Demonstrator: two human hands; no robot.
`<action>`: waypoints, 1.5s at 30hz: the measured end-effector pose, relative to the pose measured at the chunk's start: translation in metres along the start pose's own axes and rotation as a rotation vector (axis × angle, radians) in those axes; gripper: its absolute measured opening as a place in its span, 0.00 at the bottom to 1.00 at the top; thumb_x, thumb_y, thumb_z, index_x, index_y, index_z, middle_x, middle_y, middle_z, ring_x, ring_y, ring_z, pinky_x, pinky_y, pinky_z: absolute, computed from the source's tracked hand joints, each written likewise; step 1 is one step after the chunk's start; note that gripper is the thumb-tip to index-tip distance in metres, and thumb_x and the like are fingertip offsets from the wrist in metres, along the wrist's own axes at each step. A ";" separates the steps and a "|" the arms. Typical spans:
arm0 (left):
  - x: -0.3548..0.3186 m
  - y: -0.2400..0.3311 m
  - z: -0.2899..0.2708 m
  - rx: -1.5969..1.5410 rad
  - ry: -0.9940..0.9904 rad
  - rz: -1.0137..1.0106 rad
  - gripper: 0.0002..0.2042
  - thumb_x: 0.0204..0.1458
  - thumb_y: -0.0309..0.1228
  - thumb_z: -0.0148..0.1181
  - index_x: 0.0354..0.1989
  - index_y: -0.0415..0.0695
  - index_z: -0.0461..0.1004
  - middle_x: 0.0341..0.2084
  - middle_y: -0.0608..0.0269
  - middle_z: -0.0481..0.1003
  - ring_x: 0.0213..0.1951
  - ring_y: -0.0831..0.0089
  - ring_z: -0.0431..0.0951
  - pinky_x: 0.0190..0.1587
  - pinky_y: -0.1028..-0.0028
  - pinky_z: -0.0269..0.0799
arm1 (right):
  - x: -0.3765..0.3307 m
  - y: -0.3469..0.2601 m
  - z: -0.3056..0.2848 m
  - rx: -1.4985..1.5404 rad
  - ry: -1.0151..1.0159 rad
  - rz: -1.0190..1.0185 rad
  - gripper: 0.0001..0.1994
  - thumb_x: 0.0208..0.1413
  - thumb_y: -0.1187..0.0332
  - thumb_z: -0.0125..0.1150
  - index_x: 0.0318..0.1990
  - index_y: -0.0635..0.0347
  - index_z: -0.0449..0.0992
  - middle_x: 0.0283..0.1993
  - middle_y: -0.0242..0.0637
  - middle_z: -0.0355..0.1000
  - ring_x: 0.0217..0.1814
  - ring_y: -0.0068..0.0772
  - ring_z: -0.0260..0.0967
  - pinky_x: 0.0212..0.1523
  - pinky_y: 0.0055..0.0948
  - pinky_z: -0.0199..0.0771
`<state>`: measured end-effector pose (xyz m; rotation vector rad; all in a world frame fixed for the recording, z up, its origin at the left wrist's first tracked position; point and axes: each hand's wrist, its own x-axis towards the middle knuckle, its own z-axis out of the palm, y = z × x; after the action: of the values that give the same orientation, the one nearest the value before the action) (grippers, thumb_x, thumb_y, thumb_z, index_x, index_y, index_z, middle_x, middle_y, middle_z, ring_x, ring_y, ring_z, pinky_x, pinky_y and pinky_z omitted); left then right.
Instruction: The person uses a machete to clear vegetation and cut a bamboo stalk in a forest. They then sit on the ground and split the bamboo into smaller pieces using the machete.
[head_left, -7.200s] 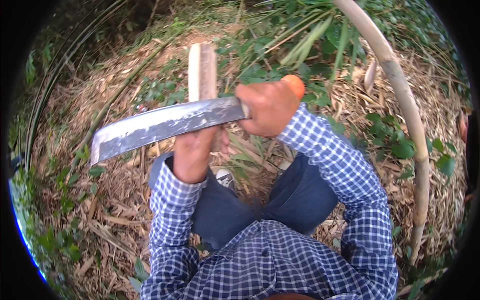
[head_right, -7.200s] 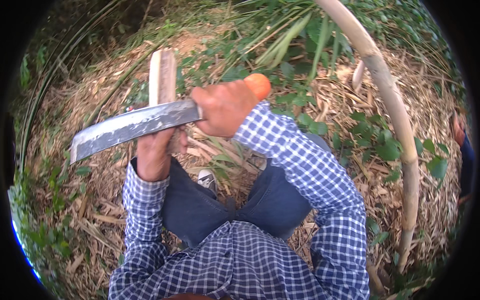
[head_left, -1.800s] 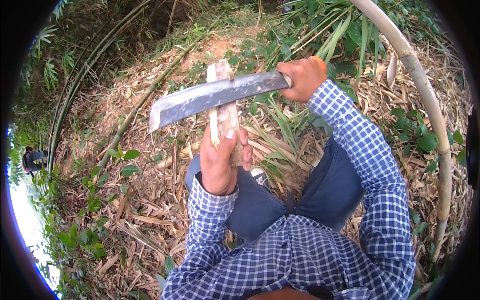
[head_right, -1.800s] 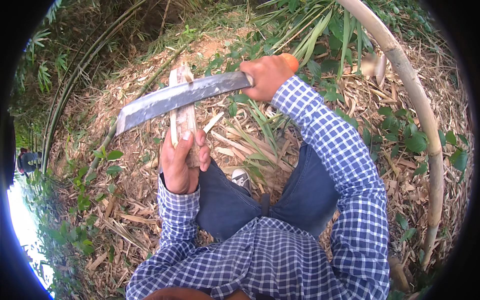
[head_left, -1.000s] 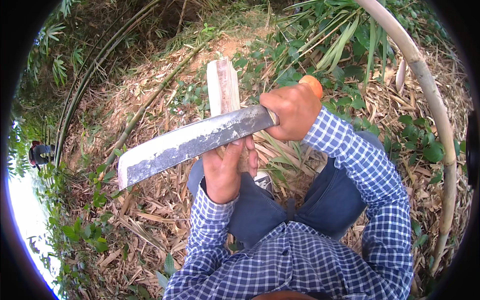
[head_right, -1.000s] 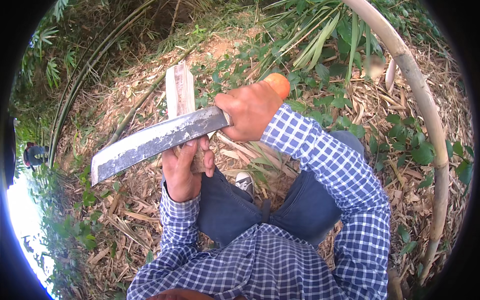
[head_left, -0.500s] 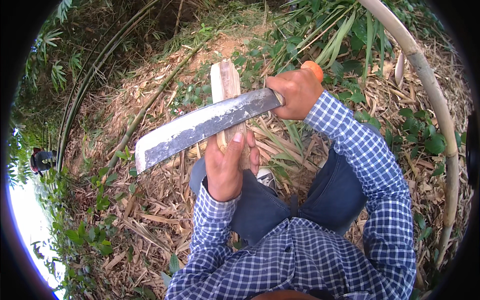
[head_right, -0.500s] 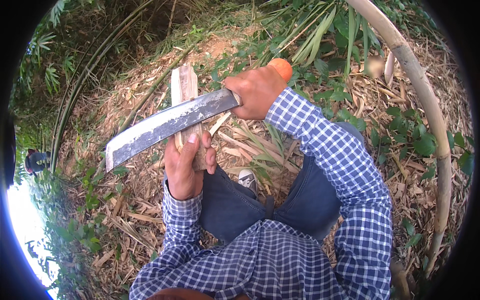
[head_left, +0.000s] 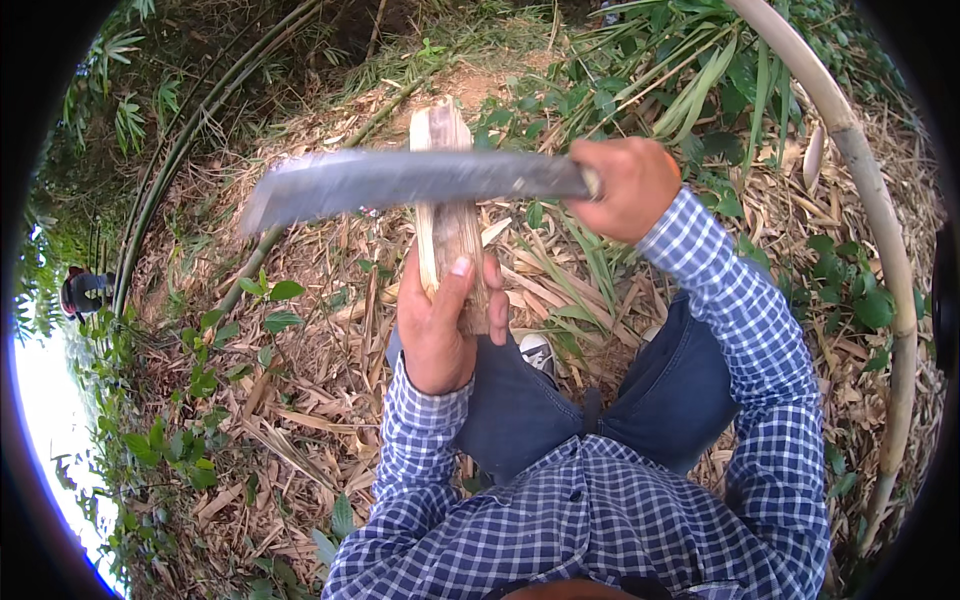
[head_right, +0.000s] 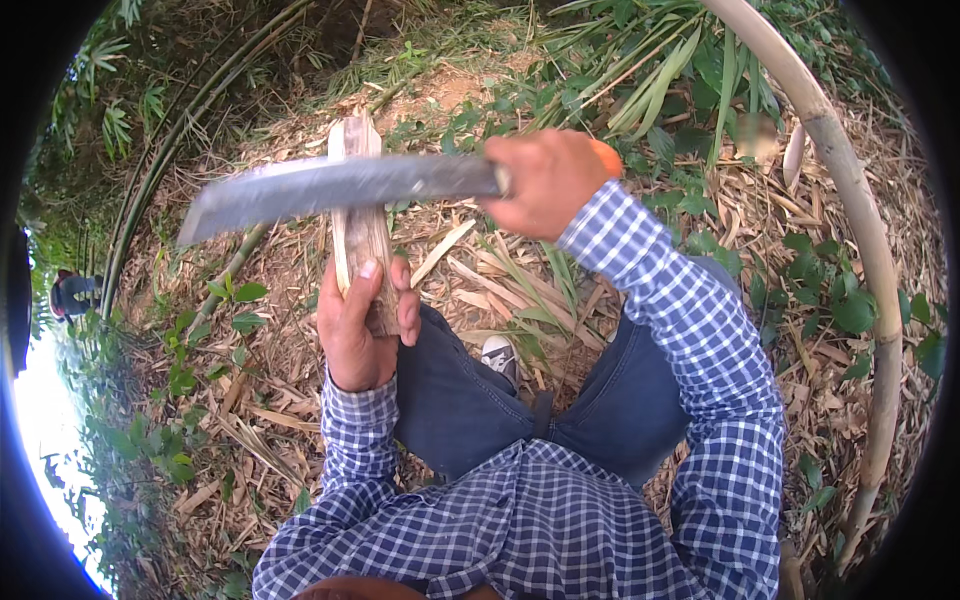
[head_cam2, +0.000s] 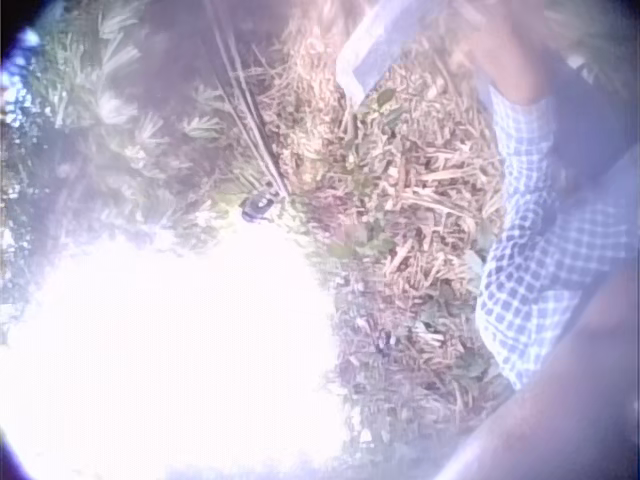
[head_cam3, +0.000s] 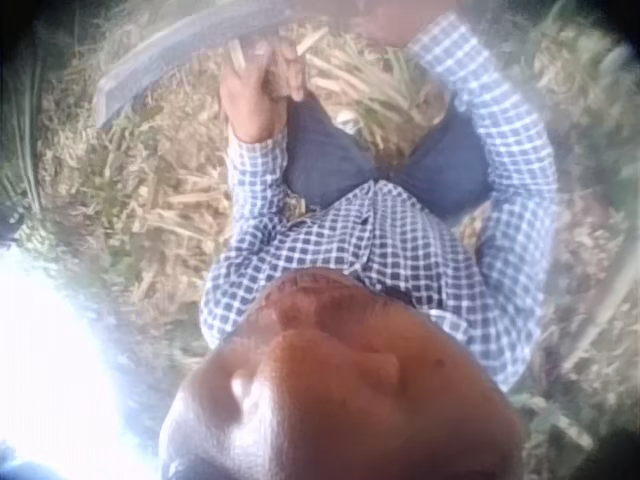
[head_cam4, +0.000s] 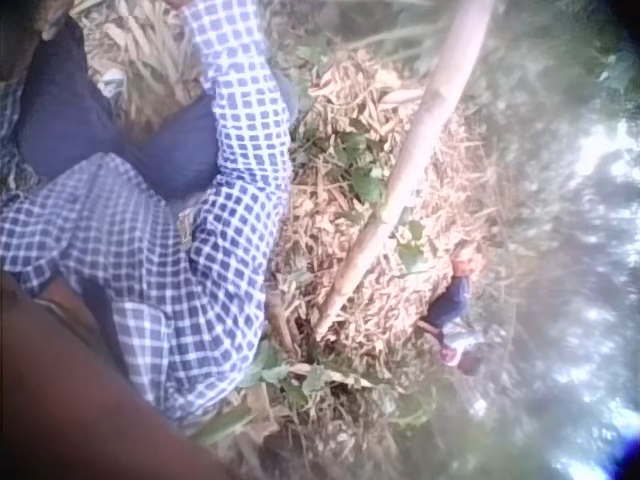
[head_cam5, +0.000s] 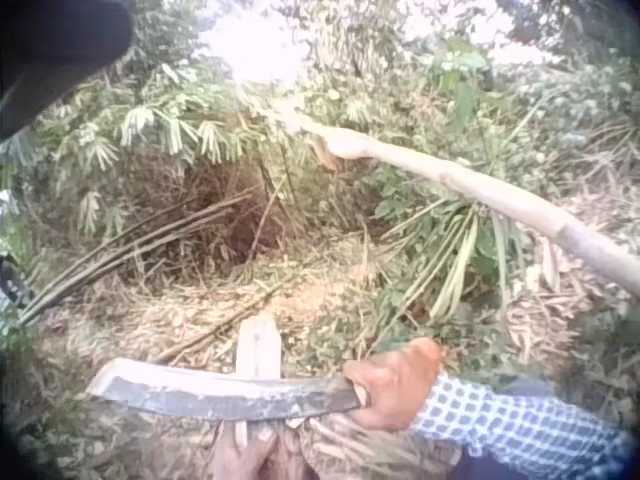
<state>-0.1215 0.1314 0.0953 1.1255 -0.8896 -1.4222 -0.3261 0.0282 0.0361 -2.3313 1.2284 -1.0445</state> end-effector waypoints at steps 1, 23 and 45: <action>0.002 -0.001 0.000 -0.012 0.012 0.011 0.13 0.60 0.28 0.46 0.50 0.34 0.61 0.30 0.52 0.69 0.21 0.70 0.70 0.15 0.77 0.66 | 0.000 -0.017 0.003 0.001 -0.010 -0.049 0.09 0.37 0.66 0.64 0.21 0.58 0.69 0.16 0.39 0.68 0.17 0.43 0.68 0.19 0.39 0.66; -0.012 0.001 0.011 -0.098 0.008 -0.049 0.20 0.61 0.29 0.46 0.59 0.38 0.53 0.27 0.56 0.67 0.17 0.74 0.69 0.13 0.78 0.66 | 0.004 0.029 0.010 -0.108 -0.022 0.025 0.10 0.44 0.59 0.64 0.29 0.54 0.76 0.17 0.34 0.70 0.18 0.36 0.70 0.21 0.39 0.71; -0.009 -0.005 0.022 0.058 0.036 0.033 0.16 0.60 0.29 0.49 0.54 0.37 0.58 0.29 0.54 0.68 0.19 0.71 0.70 0.14 0.77 0.65 | -0.003 -0.016 0.007 0.013 0.017 -0.138 0.11 0.35 0.63 0.66 0.24 0.56 0.70 0.20 0.35 0.71 0.23 0.42 0.73 0.21 0.42 0.70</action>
<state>-0.1443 0.1395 0.0982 1.1708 -0.9253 -1.3528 -0.3127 0.0398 0.0392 -2.4306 1.0762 -1.1148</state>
